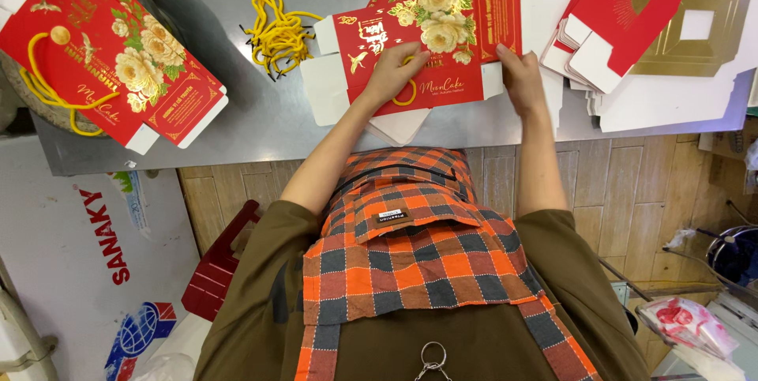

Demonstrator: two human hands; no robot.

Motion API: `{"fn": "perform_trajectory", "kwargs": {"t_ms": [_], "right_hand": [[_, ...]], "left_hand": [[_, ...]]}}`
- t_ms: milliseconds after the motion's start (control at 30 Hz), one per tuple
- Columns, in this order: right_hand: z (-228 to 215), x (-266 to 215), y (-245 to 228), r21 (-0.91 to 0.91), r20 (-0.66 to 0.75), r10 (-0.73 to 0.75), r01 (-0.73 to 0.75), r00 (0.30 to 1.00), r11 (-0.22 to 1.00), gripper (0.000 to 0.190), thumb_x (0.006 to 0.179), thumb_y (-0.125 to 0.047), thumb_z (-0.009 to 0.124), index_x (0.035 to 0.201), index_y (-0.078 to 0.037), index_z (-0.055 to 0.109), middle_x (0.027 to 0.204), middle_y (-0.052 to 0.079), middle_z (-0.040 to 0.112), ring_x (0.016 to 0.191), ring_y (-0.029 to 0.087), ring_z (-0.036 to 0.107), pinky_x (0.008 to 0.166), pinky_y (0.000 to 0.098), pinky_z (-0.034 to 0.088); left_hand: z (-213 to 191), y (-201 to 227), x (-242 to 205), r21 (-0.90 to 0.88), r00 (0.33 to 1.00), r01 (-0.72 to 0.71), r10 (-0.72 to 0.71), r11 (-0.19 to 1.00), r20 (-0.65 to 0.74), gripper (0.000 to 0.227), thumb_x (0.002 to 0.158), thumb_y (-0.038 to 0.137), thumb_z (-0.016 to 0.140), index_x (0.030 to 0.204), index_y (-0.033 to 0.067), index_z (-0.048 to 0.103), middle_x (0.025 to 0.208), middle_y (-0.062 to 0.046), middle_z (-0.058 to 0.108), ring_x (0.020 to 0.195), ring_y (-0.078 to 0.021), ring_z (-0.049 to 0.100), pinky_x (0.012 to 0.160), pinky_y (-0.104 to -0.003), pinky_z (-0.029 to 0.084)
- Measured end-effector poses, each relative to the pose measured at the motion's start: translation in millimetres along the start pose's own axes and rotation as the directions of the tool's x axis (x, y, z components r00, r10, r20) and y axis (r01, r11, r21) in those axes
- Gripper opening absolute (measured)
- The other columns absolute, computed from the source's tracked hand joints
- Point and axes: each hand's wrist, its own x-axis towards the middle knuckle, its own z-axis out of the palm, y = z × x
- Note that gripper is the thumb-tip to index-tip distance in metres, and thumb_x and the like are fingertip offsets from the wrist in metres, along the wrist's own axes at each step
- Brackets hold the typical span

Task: The person assembles red gift boxes by inserting yellow rope handles into the designated holes on the box flaps. They fold the flaps to secure the handles and stack the completed boxes on the table.

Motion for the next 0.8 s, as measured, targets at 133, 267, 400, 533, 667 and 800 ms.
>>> {"fn": "perform_trajectory", "kwargs": {"t_ms": [133,267,400,533,667,800], "right_hand": [[-1,-5,-21,-0.4,0.104,0.122,-0.071,0.987,0.914,0.056,0.093,-0.029,0.078,0.135,0.001,0.059,0.122,0.011,0.072,0.112,0.02,0.067,0.099,0.0351,0.053],[-10,-1,-33,-0.365,0.224,0.33,-0.235,0.917,0.901,0.057,0.089,-0.029,0.077,0.136,-0.002,0.058,0.124,0.011,0.07,0.111,0.022,0.067,0.093,0.0374,0.055],[-13,7,-9,-0.128,0.361,0.35,-0.326,0.864,0.937,0.06,0.089,-0.018,0.076,0.141,-0.001,0.051,0.135,0.015,0.064,0.121,0.024,0.064,0.103,0.0391,0.055],[-11,-5,18,0.297,0.397,0.304,-0.435,0.866,0.85,0.059,0.095,-0.011,0.071,0.147,0.004,0.047,0.141,0.019,0.061,0.126,0.028,0.065,0.104,0.0445,0.056],[3,-20,25,0.281,0.304,0.288,-0.374,0.908,0.884,0.056,0.095,-0.008,0.068,0.145,0.003,0.045,0.139,0.018,0.06,0.126,0.028,0.064,0.103,0.0432,0.057],[20,-30,24,0.366,0.302,0.244,-0.349,0.921,0.863,0.052,0.097,-0.009,0.065,0.144,0.004,0.046,0.137,0.019,0.061,0.123,0.028,0.066,0.102,0.042,0.059]], "left_hand": [[-1,9,-3,-0.116,0.998,-0.008,0.015,0.993,0.056,0.025,0.102,0.027,0.061,0.096,0.003,0.065,0.075,-0.002,0.064,0.067,-0.0098,0.057,0.063,-0.029,0.047],[1,9,-2,0.022,0.995,-0.088,0.086,0.996,0.057,0.023,0.101,0.026,0.068,0.098,0.0033,0.072,0.088,-0.004,0.073,0.082,-0.0133,0.069,0.075,-0.03,0.054],[1,6,-3,-0.026,0.986,-0.152,0.153,0.988,0.066,0.018,0.097,0.021,0.072,0.101,0.0043,0.076,0.096,-0.005,0.075,0.092,-0.0156,0.071,0.084,-0.031,0.056],[4,14,-8,0.019,0.987,-0.163,0.163,0.987,0.003,0.017,0.092,0.02,0.076,0.104,0.0071,0.079,0.097,-0.004,0.077,0.089,-0.016,0.073,0.08,-0.031,0.058],[6,28,-20,0.167,0.947,-0.302,0.316,0.938,-0.062,0.013,0.091,0.018,0.077,0.101,0.0087,0.077,0.096,-0.003,0.076,0.085,-0.017,0.074,0.074,-0.032,0.059],[9,38,-27,0.628,0.842,-0.449,0.537,0.636,0.058,0.008,0.088,0.01,0.073,0.095,0.0072,0.07,0.088,-0.004,0.067,0.079,-0.0192,0.068,0.063,-0.033,0.056]]}}
